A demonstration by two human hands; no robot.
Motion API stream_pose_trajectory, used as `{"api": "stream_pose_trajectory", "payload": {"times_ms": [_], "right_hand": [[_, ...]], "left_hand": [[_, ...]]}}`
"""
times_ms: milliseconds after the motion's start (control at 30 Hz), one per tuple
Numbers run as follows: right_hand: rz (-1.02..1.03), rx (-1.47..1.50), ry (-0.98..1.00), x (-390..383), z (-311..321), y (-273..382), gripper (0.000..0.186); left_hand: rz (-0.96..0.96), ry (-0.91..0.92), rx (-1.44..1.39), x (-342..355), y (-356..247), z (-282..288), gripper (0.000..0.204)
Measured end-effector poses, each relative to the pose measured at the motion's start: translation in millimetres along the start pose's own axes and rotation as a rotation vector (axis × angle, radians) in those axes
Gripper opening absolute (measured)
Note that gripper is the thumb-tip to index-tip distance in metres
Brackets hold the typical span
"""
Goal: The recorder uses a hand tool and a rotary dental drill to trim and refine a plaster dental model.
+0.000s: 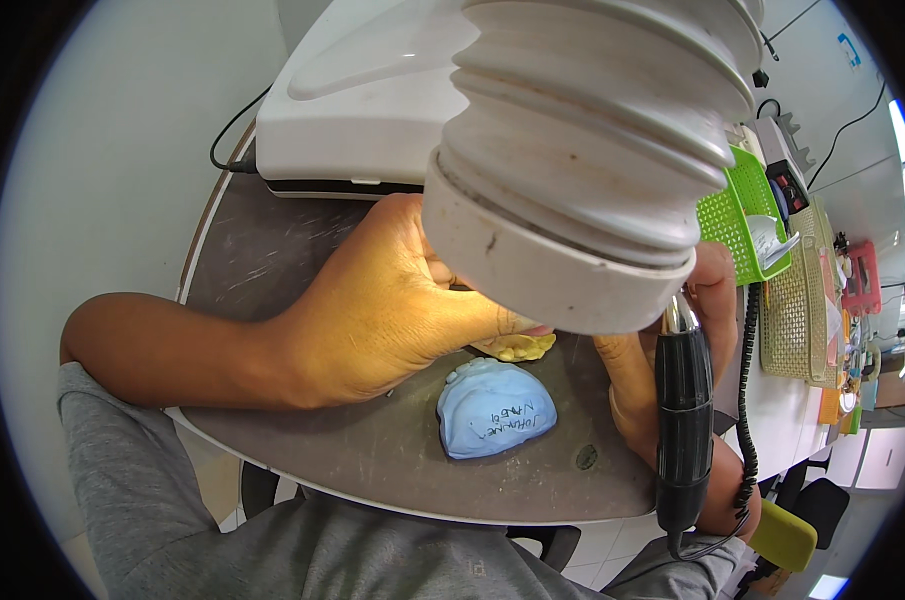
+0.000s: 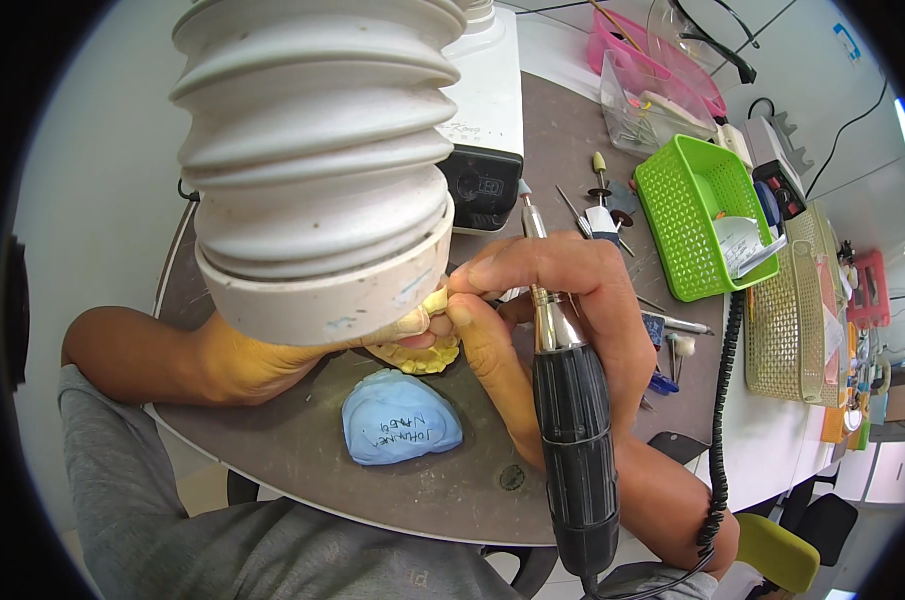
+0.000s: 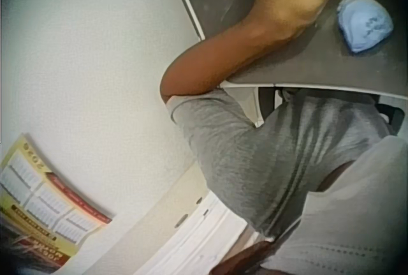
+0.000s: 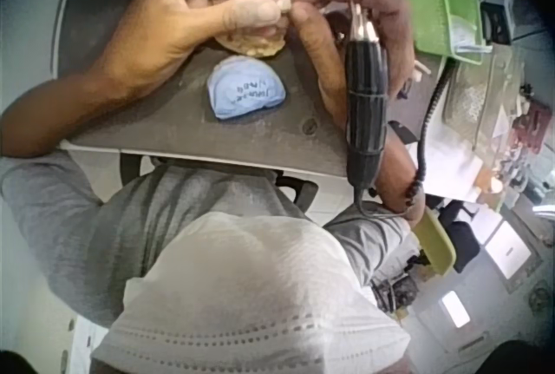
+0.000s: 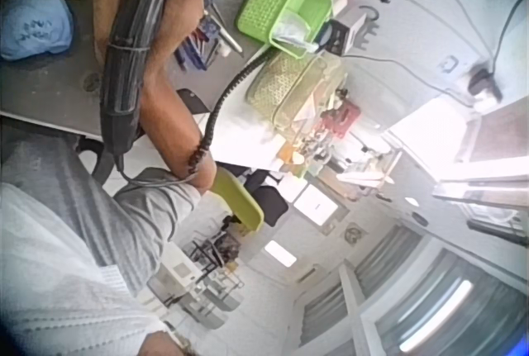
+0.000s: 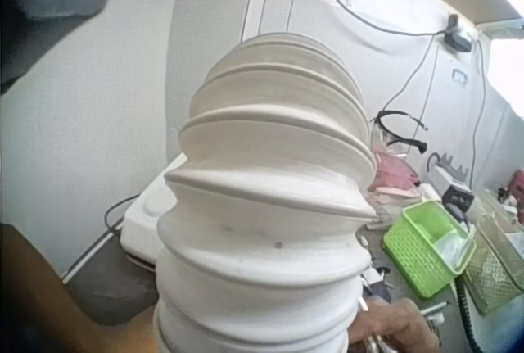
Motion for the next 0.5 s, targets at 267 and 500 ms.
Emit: {"api": "stream_pose_trajectory", "payload": {"times_ms": [267, 500], "right_hand": [[0.087, -0.068, -0.077, 1, 16, 2, 0.028], [0.271, -0.161, 0.056, -2, 9, 22, 0.029]], "left_hand": [[0.131, -0.058, -0.012, -4, -2, 5, 0.030], [0.046, 0.015, 0.088, -6, -9, 2, 0.028]]}}
Point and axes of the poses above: each hand's wrist, its own x-axis towards the middle knuckle, its own z-axis out of the back of the hand, y = z × x, the point moved 8 cm from there along x, towards the middle knuckle, and after that the axes turned 14 degrees about x, right-handed, at the moved point
